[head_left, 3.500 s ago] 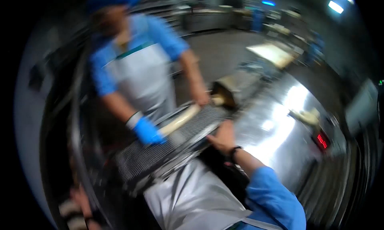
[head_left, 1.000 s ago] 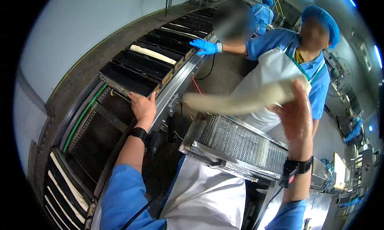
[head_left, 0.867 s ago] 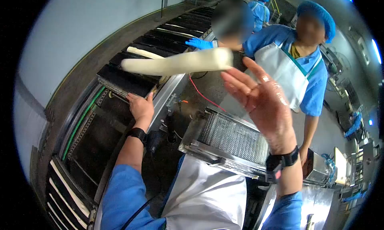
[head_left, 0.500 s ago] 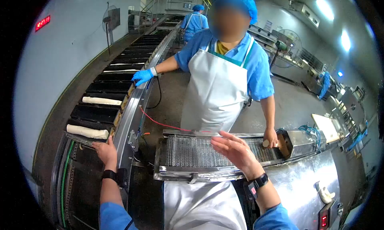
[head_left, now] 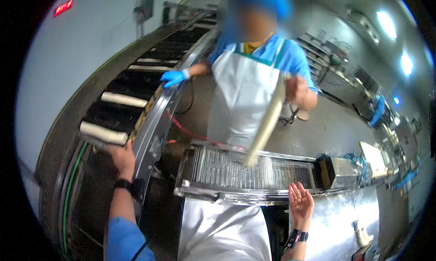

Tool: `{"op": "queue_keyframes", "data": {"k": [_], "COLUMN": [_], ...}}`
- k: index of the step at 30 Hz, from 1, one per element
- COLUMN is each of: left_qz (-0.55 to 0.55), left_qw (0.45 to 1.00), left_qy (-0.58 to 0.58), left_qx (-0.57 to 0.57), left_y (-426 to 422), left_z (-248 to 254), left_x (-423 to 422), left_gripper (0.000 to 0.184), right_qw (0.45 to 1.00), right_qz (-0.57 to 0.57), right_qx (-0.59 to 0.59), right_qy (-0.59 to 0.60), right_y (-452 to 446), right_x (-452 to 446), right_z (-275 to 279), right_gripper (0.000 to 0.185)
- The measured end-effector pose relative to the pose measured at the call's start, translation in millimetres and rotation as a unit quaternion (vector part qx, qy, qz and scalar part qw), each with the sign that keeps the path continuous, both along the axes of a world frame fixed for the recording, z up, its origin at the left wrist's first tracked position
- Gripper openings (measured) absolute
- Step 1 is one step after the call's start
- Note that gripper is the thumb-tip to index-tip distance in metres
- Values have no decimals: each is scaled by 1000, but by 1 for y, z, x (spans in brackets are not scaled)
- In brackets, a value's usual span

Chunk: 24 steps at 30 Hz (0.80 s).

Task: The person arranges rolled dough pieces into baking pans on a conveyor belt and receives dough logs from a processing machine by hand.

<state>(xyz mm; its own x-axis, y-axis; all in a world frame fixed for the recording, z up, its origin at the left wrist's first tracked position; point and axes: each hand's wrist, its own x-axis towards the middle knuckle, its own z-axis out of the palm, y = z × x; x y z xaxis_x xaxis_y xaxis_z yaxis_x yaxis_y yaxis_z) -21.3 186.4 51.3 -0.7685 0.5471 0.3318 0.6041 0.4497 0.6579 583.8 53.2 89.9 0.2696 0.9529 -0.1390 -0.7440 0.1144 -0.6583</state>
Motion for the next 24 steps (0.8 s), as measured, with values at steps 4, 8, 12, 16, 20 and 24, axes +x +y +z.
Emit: {"op": "queue_keyframes", "data": {"k": [4,8,12,16,20,24], "left_qz": [-7,24,28,22,20,29], "left_qw": [998,996,995,996,994,991], "left_qy": [-56,-13,7,2,-3,-14], "left_qx": [22,-87,-94,-88,-107,-131], "left_y": [10,10,10,12,12,13], "left_z": [7,6,12,5,3,13], "left_x": [14,15,10,10,7,9], "left_gripper": [92,98,98,99,98,99], "right_qw": [1000,999,999,998,998,997], "right_qz": [4,38,24,67,55,52], "right_qx": [12,10,-12,14,-32,-40], "right_qy": [-10,-8,-24,-7,0,25], "right_y": [4,5,3,11,10,17], "right_x": [-7,4,-10,-17,-35,-32], "right_z": [-19,-20,-11,-21,-19,-24], "right_gripper": [54,54,51,49,47,45]}}
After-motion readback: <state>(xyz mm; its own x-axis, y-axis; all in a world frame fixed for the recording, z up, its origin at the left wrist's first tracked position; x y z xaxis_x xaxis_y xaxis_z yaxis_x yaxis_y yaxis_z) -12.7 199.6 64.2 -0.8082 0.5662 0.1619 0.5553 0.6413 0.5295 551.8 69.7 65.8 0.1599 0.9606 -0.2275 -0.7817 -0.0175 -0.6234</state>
